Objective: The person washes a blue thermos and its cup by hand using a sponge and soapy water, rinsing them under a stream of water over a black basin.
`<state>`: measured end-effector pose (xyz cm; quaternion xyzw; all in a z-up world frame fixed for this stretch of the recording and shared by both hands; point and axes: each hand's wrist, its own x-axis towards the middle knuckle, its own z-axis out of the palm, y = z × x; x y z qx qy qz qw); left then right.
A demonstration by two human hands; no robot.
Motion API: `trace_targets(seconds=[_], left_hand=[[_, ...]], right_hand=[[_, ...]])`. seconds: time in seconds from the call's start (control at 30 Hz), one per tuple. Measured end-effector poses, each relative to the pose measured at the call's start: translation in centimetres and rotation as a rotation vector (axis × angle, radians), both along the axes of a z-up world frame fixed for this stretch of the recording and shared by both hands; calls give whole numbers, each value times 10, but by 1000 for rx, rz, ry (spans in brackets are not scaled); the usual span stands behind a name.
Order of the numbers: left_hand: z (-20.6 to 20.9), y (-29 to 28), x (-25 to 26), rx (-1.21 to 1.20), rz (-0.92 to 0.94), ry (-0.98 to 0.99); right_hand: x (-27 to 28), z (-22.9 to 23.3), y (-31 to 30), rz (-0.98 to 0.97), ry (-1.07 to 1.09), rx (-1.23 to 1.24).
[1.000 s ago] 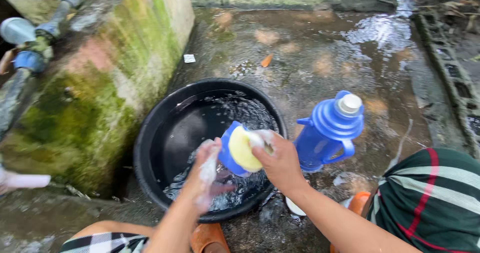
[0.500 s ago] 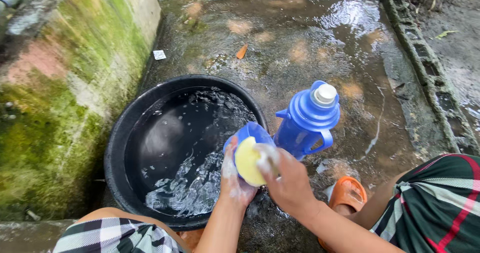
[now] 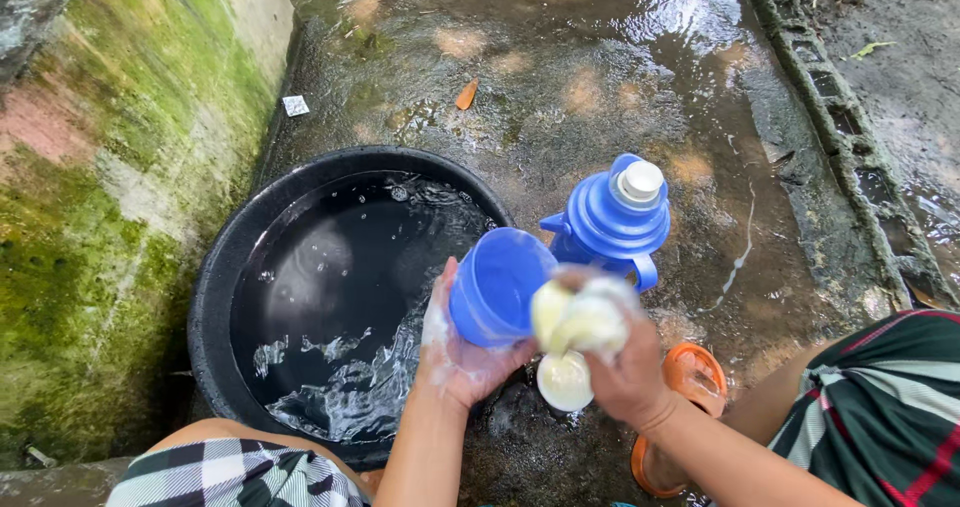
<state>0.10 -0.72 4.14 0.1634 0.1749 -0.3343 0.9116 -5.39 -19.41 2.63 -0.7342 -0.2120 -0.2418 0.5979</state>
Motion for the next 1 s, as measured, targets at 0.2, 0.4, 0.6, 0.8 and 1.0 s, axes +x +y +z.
trace_targets(seconds=[0.2, 0.4, 0.6, 0.8, 1.0], left_hand=[[-28, -2, -2, 109, -42, -169], [-54, 4, 1, 188, 72, -116], [-82, 3, -3, -36, 118, -174], [-42, 17, 3, 221, -68, -69], [-67, -6, -4, 150, -3, -99]], right_hand=[[9, 15, 15, -110, 550, -687], [21, 17, 23, -3, 70, -1144], [28, 27, 61, 158, 651, -586], [4, 21, 34, 164, -39, -1068], [30, 4, 36, 7, 568, -597]])
